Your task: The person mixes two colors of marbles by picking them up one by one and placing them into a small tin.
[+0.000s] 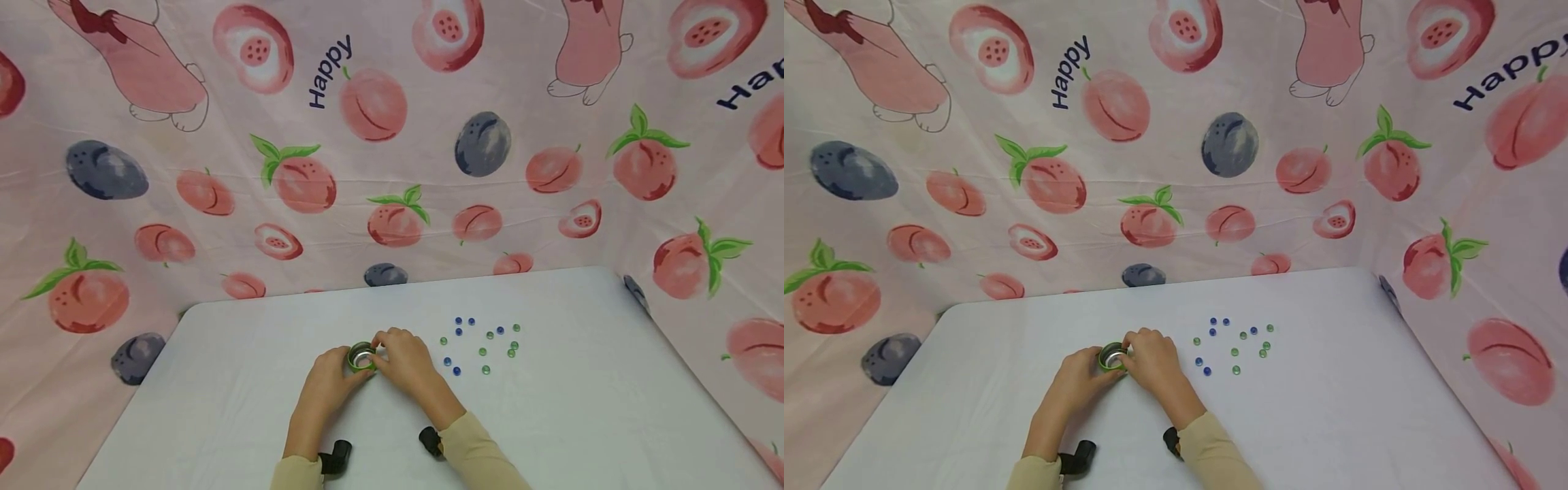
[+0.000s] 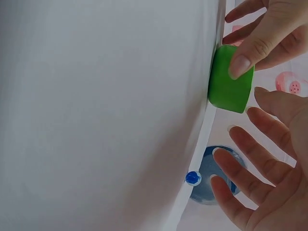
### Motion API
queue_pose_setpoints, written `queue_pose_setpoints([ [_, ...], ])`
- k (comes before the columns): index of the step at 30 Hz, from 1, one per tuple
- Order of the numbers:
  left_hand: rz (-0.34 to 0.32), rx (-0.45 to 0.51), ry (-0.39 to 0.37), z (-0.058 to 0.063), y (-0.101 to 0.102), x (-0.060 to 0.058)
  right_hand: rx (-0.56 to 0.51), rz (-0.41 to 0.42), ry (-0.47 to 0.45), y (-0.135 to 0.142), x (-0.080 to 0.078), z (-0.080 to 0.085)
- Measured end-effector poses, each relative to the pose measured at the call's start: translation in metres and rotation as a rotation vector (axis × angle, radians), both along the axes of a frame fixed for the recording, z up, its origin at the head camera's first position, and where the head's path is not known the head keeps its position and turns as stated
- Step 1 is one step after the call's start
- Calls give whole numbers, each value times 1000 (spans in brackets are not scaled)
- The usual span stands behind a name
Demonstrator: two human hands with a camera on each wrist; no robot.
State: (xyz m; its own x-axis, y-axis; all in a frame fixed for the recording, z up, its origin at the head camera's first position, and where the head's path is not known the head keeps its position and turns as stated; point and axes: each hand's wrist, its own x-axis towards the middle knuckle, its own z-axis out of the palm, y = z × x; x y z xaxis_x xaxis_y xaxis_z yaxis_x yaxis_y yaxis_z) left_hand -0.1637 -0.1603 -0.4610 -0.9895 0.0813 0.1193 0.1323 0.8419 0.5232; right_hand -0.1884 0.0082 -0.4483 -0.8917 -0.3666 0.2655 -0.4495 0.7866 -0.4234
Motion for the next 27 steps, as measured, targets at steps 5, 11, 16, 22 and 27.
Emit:
queue_pose_setpoints([
  [5,3,-1,-6,0,0,1,-20,-1,6,3,0,3],
  [11,10,-43,-4,1,1,1,-22,-14,17,8,0,6],
  [16,13,-105,28,0,2,1,-3,-30,30,14,0,7],
  [22,8,-163,52,-2,-4,3,-3,-38,0,26,-1,11],
  [27,-18,-190,52,1,-7,5,-9,-65,-39,36,-3,14],
])
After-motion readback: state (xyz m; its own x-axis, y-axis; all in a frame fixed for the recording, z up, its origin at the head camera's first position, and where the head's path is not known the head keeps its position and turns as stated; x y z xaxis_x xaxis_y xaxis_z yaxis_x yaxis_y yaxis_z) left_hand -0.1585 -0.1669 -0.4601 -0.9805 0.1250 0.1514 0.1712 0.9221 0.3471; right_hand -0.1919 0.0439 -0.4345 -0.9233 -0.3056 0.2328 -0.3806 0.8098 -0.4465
